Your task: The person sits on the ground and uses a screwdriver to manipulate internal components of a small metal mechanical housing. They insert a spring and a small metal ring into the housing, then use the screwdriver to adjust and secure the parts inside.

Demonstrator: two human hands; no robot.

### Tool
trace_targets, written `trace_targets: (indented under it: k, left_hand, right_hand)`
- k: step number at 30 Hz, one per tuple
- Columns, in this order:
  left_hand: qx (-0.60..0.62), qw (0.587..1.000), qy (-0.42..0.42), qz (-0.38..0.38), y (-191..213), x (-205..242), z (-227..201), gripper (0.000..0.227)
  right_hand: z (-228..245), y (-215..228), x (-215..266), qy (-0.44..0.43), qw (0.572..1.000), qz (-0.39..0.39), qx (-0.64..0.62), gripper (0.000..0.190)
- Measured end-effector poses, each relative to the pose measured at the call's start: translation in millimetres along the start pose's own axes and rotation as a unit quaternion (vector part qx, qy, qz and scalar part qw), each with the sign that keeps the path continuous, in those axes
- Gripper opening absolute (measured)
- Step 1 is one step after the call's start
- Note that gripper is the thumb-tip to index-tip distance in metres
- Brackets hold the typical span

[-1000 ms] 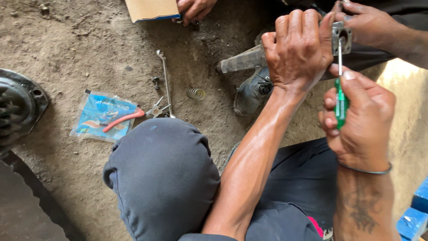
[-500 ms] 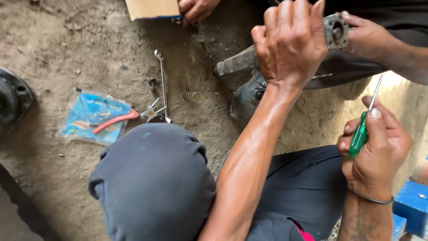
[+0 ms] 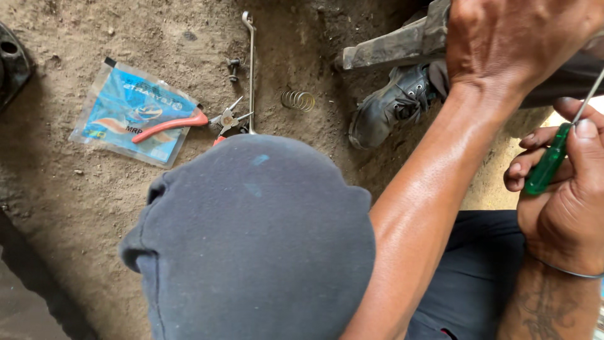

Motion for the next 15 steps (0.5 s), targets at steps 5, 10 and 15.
trace_targets:
  k: [5, 10, 15]
  left_hand:
    - [-0.009, 1.0, -0.007, 0.008, -13.8, 10.0, 0.2, 0.038]
    - [-0.019, 1.0, -0.01, 0.017, -11.0, 10.6, 0.2, 0.031]
    - [-0.021, 0.999, -0.011, 0.023, -0.8, 1.4, -5.0, 0.026]
  right_hand:
    - [5.0, 3.6, 3.0, 0.016, 0.998, 0.025, 0.057, 0.028]
    - [8.9, 3.3, -10.8, 0.003, 0.997, 0.06, -0.051, 0.025]
    - [19.9, 3.9, -19.9, 0.05, 0.989, 0.08, 0.11, 0.035]
Point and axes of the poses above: each hand's wrist, its own x-axis away from the middle knuckle, its own y-axis out of the back of the hand, z = x × y, the point moved 2 cm from there along -x, towards the middle knuckle, and after that the axes turned 2 degrees about y, right-handed, at the moved point
